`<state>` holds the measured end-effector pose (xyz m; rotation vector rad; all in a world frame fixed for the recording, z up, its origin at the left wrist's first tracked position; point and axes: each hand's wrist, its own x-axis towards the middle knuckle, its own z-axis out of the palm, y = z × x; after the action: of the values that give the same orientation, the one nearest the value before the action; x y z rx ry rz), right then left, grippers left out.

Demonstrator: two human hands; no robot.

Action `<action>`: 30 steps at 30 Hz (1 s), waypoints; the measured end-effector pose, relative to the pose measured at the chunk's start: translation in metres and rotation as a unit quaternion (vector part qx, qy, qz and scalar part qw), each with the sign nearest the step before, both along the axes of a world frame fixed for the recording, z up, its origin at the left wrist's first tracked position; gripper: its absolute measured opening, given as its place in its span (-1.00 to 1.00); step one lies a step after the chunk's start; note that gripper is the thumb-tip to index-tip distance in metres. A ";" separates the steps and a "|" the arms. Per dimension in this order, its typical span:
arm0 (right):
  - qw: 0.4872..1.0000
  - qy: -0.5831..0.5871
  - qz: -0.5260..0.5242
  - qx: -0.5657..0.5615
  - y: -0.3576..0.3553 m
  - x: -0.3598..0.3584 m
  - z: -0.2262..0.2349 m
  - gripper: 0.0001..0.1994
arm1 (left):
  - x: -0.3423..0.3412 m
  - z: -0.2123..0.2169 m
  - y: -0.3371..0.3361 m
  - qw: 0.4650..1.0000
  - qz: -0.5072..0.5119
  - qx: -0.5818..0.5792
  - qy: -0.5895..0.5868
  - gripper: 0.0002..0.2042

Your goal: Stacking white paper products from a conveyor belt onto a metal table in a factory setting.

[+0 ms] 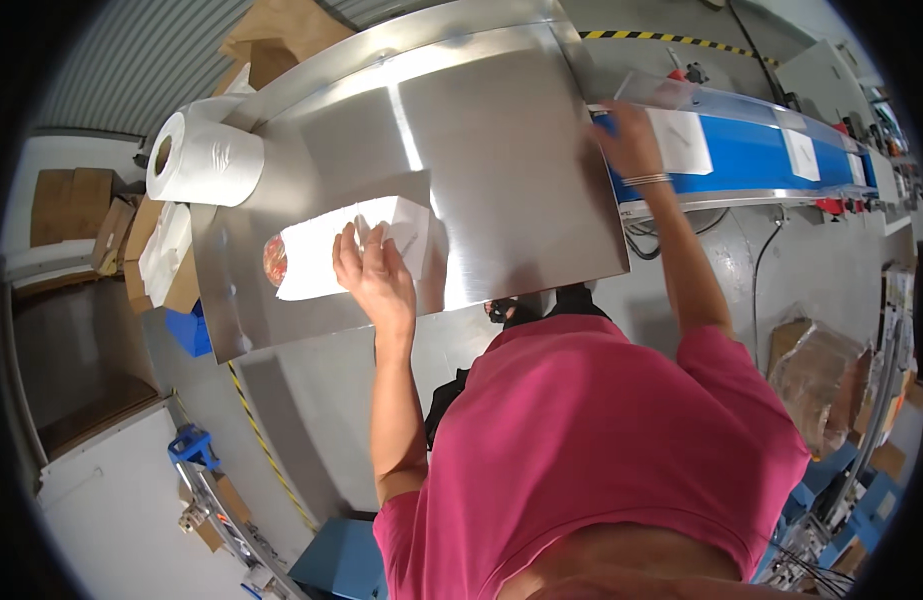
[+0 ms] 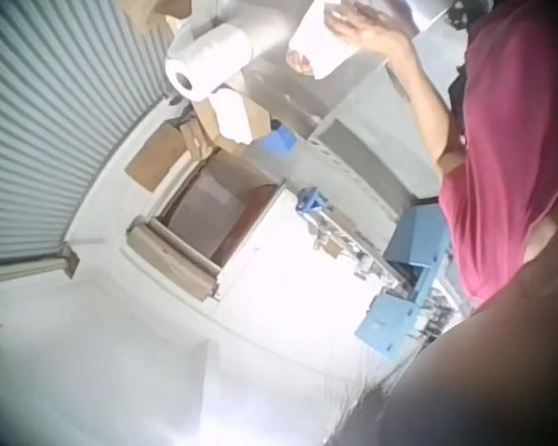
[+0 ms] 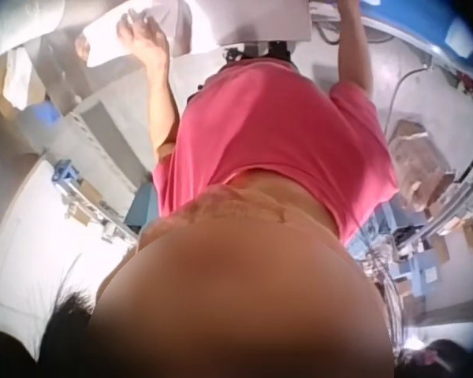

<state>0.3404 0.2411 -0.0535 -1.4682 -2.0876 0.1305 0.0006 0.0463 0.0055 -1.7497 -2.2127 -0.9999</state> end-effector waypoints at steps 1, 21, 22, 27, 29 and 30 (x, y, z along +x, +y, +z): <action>0.995 0.035 0.097 0.001 -0.002 -0.030 -0.017 -0.59 | 0.001 0.001 -0.001 1.000 -0.001 0.000 0.003 -0.73; 0.799 0.165 0.429 -0.388 -0.046 -0.217 0.035 -0.49 | -0.007 0.016 -0.003 0.996 -0.067 -0.058 -0.011 -0.74; 0.800 0.166 0.427 -0.388 -0.046 -0.217 0.035 -0.49 | -0.007 0.018 -0.004 0.995 -0.072 -0.062 -0.011 -0.74; 0.833 0.133 0.444 -0.302 -0.041 -0.206 0.022 -0.50 | -0.003 0.015 0.001 0.996 -0.067 -0.052 -0.009 -0.83; 0.828 0.156 0.425 -0.330 -0.046 -0.192 0.021 -0.52 | -0.007 0.006 0.004 0.998 -0.034 -0.043 -0.001 -0.75; 0.822 0.179 0.407 -0.357 -0.050 -0.182 0.021 -0.54 | -0.012 0.003 0.006 0.999 -0.027 -0.035 0.010 -0.75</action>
<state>0.1588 0.1913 -0.0328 -0.6519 -2.2759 1.5275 -0.0112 0.0519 0.0088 -1.8508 -2.2251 -0.9236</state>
